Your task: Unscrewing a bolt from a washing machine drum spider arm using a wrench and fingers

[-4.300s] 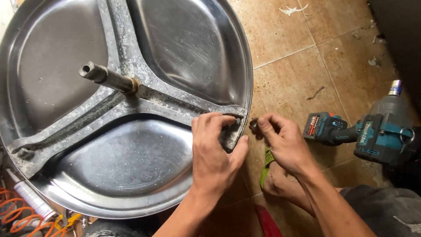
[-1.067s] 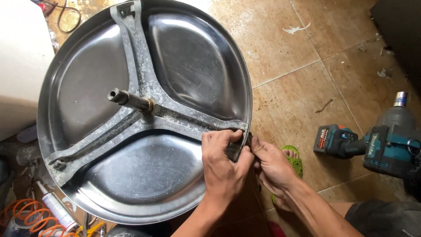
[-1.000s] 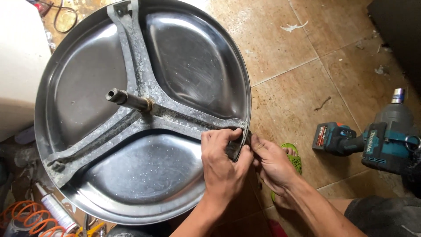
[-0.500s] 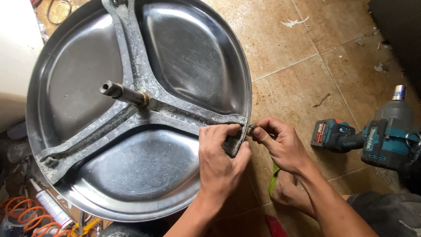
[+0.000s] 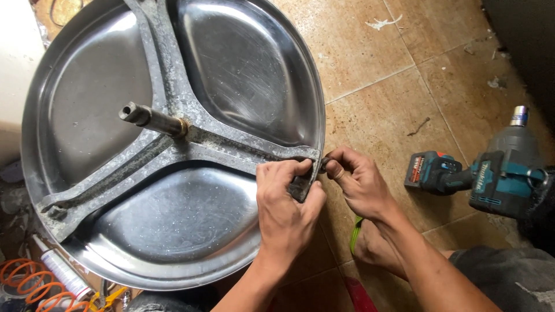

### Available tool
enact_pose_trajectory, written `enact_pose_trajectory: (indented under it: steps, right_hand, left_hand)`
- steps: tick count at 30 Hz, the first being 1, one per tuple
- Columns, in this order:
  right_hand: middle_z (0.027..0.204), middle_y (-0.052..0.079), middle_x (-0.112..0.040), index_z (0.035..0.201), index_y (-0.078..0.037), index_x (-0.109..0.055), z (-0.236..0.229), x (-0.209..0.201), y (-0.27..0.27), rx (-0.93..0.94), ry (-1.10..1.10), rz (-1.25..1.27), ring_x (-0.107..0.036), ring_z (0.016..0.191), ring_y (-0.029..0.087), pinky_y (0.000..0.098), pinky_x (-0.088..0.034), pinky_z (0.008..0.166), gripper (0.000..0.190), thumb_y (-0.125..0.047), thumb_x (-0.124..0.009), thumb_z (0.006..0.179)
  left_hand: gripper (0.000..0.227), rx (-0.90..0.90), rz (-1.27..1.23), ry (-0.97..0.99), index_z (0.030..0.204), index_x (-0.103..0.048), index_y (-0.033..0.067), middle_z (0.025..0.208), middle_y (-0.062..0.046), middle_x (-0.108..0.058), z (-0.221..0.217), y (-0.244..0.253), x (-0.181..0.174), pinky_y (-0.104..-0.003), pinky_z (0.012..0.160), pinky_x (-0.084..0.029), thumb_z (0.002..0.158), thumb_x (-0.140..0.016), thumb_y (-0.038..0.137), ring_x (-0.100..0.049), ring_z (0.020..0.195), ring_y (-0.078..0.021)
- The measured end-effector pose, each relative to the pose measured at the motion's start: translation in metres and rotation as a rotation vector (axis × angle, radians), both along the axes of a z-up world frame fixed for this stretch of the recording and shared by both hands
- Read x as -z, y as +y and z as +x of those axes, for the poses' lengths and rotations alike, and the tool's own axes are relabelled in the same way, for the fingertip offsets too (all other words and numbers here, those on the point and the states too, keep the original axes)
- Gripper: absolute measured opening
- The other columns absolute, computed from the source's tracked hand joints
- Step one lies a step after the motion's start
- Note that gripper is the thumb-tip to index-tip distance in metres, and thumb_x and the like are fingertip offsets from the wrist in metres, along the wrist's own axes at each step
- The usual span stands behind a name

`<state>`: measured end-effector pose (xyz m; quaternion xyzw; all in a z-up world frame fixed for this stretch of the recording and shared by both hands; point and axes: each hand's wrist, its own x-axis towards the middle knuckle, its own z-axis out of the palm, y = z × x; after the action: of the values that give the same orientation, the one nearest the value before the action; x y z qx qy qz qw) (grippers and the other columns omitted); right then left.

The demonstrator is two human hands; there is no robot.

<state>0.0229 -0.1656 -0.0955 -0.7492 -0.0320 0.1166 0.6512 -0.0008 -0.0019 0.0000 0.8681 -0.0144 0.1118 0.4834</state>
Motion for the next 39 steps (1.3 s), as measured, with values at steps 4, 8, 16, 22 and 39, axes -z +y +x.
enact_pose_trajectory:
  steps: [4, 8, 16, 22, 39]
  right_hand:
    - [0.077, -0.001, -0.062, 0.089, -0.007, -0.068, -0.005, -0.010, 0.001, 0.023, 0.069, 0.018, -0.047, 0.066, 0.009, 0.0250, -0.038, 0.061, 0.035, -0.040, -0.060, 0.097]
    - [0.065, -0.001, -0.055, 0.080, -0.010, -0.066, -0.007, -0.013, 0.002, 0.073, 0.141, 0.092, -0.050, 0.068, 0.010, 0.0271, -0.048, 0.069, 0.038, -0.037, -0.059, 0.105]
    - [0.066, 0.005, -0.064, 0.085, -0.006, -0.069, 0.008, 0.021, -0.009, 0.004, 0.033, 0.123, -0.058, 0.069, 0.012, 0.0301, -0.052, 0.073, 0.032, -0.032, -0.064, 0.102]
    - [0.063, -0.001, -0.058, 0.084, -0.010, -0.068, -0.016, 0.000, 0.024, 0.144, 0.250, 0.420, -0.053, 0.059, 0.006, 0.0202, -0.047, 0.059, 0.038, -0.038, -0.056, 0.107]
    - [0.067, 0.005, -0.068, 0.089, -0.007, -0.074, 0.000, -0.009, -0.006, 0.065, 0.051, -0.008, -0.059, 0.070, 0.010, 0.0277, -0.054, 0.071, 0.025, -0.028, -0.068, 0.101]
  left_hand:
    - [0.023, -0.001, -0.016, -0.005, 0.095, -0.068, -0.0004, 0.092, -0.010, -0.070, 0.001, -0.002, -0.006, -0.035, 0.085, -0.050, 0.073, -0.068, 0.005, -0.057, 0.090, -0.0240]
    - [0.024, 0.001, -0.076, 0.001, 0.095, -0.074, 0.0068, 0.093, -0.009, -0.074, 0.000, 0.002, 0.015, -0.040, 0.089, -0.050, 0.071, -0.073, 0.011, -0.063, 0.095, -0.0281]
    - [0.026, 0.009, -0.109, -0.007, 0.095, -0.073, 0.0083, 0.093, -0.008, -0.075, 0.001, 0.007, 0.021, -0.040, 0.088, -0.052, 0.069, -0.075, 0.013, -0.066, 0.096, -0.0293]
    - [0.025, -0.004, -0.115, -0.035, 0.094, -0.072, 0.0074, 0.095, -0.008, -0.074, 0.000, 0.003, 0.030, -0.039, 0.090, -0.050, 0.070, -0.075, 0.010, -0.063, 0.097, -0.0295]
    - [0.046, 0.133, -0.112, 0.120, 0.110, -0.071, 0.0069, 0.100, -0.012, -0.073, 0.003, 0.032, 0.012, -0.040, 0.087, -0.055, 0.067, -0.081, 0.020, -0.066, 0.099, -0.0297]
